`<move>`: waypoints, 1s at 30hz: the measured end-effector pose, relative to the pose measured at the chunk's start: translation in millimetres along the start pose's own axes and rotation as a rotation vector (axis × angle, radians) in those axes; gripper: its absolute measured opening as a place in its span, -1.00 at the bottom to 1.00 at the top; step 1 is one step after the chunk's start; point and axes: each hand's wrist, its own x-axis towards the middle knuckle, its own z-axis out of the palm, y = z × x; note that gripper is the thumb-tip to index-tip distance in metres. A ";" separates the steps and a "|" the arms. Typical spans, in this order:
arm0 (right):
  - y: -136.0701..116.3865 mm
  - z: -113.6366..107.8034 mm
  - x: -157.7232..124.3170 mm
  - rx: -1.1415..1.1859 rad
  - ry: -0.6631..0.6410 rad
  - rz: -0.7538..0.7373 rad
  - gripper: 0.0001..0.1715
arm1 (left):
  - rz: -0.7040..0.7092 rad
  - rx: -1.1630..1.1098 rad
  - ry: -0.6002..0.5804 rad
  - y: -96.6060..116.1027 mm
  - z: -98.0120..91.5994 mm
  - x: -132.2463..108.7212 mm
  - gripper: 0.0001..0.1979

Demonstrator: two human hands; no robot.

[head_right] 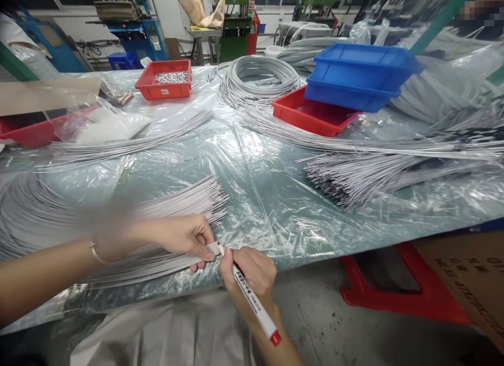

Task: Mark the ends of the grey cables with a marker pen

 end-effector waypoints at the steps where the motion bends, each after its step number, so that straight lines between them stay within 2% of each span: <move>1: -0.2 0.1 0.2 -0.001 0.007 -0.009 -0.65 | 0.008 -0.013 -0.004 -0.7 0.2 0.2 -0.83; 4: -0.4 -2.9 1.9 -0.003 -0.007 -0.010 -0.67 | 0.031 -0.039 -0.018 -3.6 0.4 0.5 -0.81; 6: -0.5 -7.9 4.4 0.040 -0.008 0.041 -0.67 | 0.037 -0.060 -0.013 -6.5 0.2 1.0 -0.75; 9: -0.5 -15.0 7.8 0.125 0.065 0.126 -0.66 | 0.041 -0.064 0.000 -11.0 -0.2 3.0 -0.64; 13: 3.3 -15.7 5.1 0.180 0.128 0.223 -0.67 | 0.039 -0.038 0.009 -10.0 2.0 3.8 -0.62; 15: 8.2 -16.0 3.1 0.343 0.151 0.343 -0.72 | 0.036 -0.034 0.038 -0.4 4.9 -2.0 -0.65; 18: 15.2 -22.6 6.5 0.642 0.181 0.559 -0.64 | 0.082 0.058 0.159 29.6 9.3 -23.2 -0.72; 20: 15.2 -28.3 13.8 0.683 0.170 0.593 -0.66 | 0.165 0.154 0.241 54.8 10.8 -42.3 -0.73; 23: 4.9 -29.3 29.0 0.643 0.128 0.454 -0.73 | 0.290 0.192 0.300 86.8 10.5 -66.6 -0.73; 25: -6.1 -22.6 39.7 0.653 0.059 0.321 -0.73 | 0.352 0.153 0.321 100.1 9.5 -76.1 -0.75; 28: -21.4 -5.0 53.8 0.700 -0.138 0.169 -0.59 | 0.442 0.108 0.353 110.1 9.0 -84.3 -0.75; 30: -28.7 8.8 60.4 0.642 -0.219 0.096 -0.50 | 0.454 0.099 0.390 112.9 10.6 -89.5 -0.75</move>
